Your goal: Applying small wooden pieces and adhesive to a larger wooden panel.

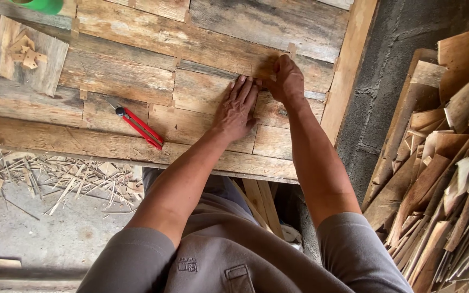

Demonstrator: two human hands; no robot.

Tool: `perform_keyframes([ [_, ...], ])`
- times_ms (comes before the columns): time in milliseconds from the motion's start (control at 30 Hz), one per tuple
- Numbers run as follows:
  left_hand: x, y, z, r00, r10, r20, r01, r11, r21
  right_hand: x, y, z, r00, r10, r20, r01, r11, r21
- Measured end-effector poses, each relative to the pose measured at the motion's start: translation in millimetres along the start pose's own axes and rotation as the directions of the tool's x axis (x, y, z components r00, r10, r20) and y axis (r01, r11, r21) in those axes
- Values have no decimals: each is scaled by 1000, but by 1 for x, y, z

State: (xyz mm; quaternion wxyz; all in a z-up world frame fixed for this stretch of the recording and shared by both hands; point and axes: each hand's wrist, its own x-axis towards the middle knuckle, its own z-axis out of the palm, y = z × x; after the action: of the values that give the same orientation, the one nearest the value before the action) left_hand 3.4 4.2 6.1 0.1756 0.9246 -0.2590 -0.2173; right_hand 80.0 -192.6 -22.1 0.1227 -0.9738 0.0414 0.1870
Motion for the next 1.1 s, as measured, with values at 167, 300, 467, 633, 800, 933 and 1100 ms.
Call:
perform_keyframes([
  [167,-1,-10,7,999,10,-48,-13,998,-63,-13,0,0,999,-46,-21,47,997,60],
  [300,-4,-15,14,994,22,-107,-35,992,-122,-22,-6,4,994,-57,-90,68,990,124],
  [467,0,-18,21,991,27,-133,-47,987,-151,-32,-20,-16,997,-68,-30,71,991,109],
  [633,3,-13,14,996,31,-79,-36,997,-61,5,12,5,996,-48,75,32,980,197],
  [800,-2,-1,0,998,23,53,-30,992,126,8,-3,-13,996,68,64,-68,998,-4],
  [933,2,-2,9,1000,23,12,-24,989,144,21,-6,-12,993,101,66,-100,995,-27],
  [1100,3,-4,17,999,32,-30,-29,993,119,19,-10,-15,976,197,91,-197,980,-13],
])
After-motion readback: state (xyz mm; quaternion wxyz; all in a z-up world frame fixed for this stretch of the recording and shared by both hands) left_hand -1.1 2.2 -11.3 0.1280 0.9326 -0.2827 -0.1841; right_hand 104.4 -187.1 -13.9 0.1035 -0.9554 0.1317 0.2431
